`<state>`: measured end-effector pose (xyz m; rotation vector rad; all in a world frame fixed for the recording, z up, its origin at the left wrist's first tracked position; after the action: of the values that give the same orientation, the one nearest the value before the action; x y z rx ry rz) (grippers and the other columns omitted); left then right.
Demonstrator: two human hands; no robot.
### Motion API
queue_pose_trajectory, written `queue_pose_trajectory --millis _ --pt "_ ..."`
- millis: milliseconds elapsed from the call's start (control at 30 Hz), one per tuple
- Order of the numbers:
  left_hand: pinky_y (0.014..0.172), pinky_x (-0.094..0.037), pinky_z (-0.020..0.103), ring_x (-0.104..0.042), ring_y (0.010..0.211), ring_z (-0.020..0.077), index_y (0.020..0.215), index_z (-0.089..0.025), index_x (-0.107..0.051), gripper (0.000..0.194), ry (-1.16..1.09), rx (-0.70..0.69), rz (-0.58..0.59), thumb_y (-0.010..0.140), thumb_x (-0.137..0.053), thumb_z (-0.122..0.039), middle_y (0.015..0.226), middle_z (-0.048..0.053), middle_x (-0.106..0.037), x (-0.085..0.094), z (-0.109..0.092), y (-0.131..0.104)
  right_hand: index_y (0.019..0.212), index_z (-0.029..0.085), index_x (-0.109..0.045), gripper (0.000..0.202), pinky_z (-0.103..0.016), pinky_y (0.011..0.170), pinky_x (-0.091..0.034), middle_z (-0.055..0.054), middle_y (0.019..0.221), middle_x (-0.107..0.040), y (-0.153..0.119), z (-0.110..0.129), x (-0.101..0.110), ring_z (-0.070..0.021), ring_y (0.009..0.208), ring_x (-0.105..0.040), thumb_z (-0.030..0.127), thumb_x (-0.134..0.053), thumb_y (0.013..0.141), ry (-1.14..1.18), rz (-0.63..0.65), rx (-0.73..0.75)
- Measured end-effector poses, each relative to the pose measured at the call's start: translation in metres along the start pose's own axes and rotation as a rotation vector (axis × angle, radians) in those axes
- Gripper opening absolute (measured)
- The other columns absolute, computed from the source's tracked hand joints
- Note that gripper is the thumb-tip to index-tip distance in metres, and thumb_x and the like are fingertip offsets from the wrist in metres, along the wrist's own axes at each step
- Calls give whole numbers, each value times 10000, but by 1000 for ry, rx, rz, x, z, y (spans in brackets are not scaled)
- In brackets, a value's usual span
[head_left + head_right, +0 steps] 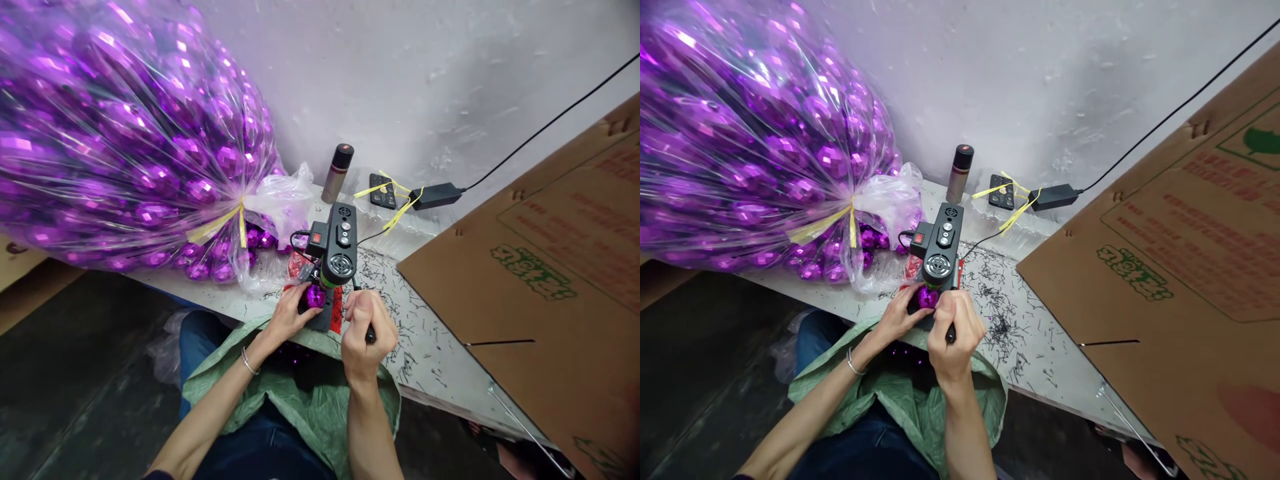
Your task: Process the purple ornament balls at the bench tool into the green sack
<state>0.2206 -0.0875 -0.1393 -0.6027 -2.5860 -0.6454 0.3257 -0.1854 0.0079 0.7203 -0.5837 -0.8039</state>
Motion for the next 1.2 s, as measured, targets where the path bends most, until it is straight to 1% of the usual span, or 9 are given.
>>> queue_pose_trajectory --millis 167,267,367,467,533,633,833,1033,1200 --pt "1043 -504 489 -631 1219 316 1382 -182 -538 598 22 -65 -21 883 -706 -467 1304 165 -661 -8 3 0 704 208 -502 287 -277 610 -417 9 671 -531 -2 2 2 -122 650 -535 98 -462 966 7 12 27" --pt "1042 -504 496 -625 1231 315 1395 -190 -525 604 50 -75 -41 886 -707 -461 1314 158 -657 -14 6 -1 727 207 -501 273 -268 617 -425 10 689 -546 -8 0 2 -120 661 -545 67 -450 956 -7 38 63" --pt "1045 -499 501 -626 1233 315 1398 -195 -522 604 79 -64 -56 890 -702 -468 1313 155 -660 -17 8 -1 747 209 -495 261 -261 610 -433 8 698 -553 -21 -10 1 -121 665 -554 64 -433 956 -38 47 133" --pt "1033 -505 501 -631 1223 316 1395 -183 -525 602 84 -88 -68 897 -690 -480 1303 163 -665 -17 8 -1 761 213 -492 255 -255 589 -447 -1 721 -563 -38 -25 -3 -121 658 -556 119 -408 984 -67 58 202" --pt "1018 -515 487 -637 1211 312 1387 -166 -527 606 74 -117 -77 903 -678 -497 1292 170 -669 -16 8 -2 771 212 -494 261 -252 583 -453 -6 740 -565 -47 -34 -6 -118 658 -555 156 -388 1004 -65 39 229" --pt "1002 -525 471 -646 1195 307 1373 -147 -531 613 64 -140 -89 905 -667 -519 1278 176 -675 -15 8 -2 765 214 -485 281 -257 588 -455 -3 744 -556 -53 -43 -11 -114 650 -547 184 -367 1019 -60 -28 235" --pt "1025 -510 501 -646 1207 315 1369 -180 -535 594 61 -102 -81 896 -686 -506 1281 162 -678 -17 9 -1 753 220 -472 296 -305 656 -493 8 724 -541 -61 -51 -19 -123 641 -546 222 -364 1028 -29 -111 246" --pt "1028 -510 511 -644 1210 321 1350 -182 -550 576 30 -112 -78 886 -701 -489 1278 165 -679 -17 9 1 753 226 -453 295 -300 644 -483 11 715 -511 -65 -59 -23 -128 639 -533 222 -345 1028 20 -114 244" --pt "1024 -509 517 -651 1194 322 1334 -175 -556 561 26 -108 -83 883 -706 -474 1261 163 -685 -17 10 1 729 225 -442 299 -296 636 -466 8 721 -521 -68 -62 -24 -127 638 -534 214 -366 1018 -3 -106 295"
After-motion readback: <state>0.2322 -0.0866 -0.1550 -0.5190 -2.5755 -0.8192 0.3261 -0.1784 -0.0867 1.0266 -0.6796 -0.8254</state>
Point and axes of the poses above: each hand's wrist, its own y-axis towards the middle knuckle, its own x-axis out of the back of the hand, z = x × y, the point moved 2 cm from there along y, towards the middle knuckle
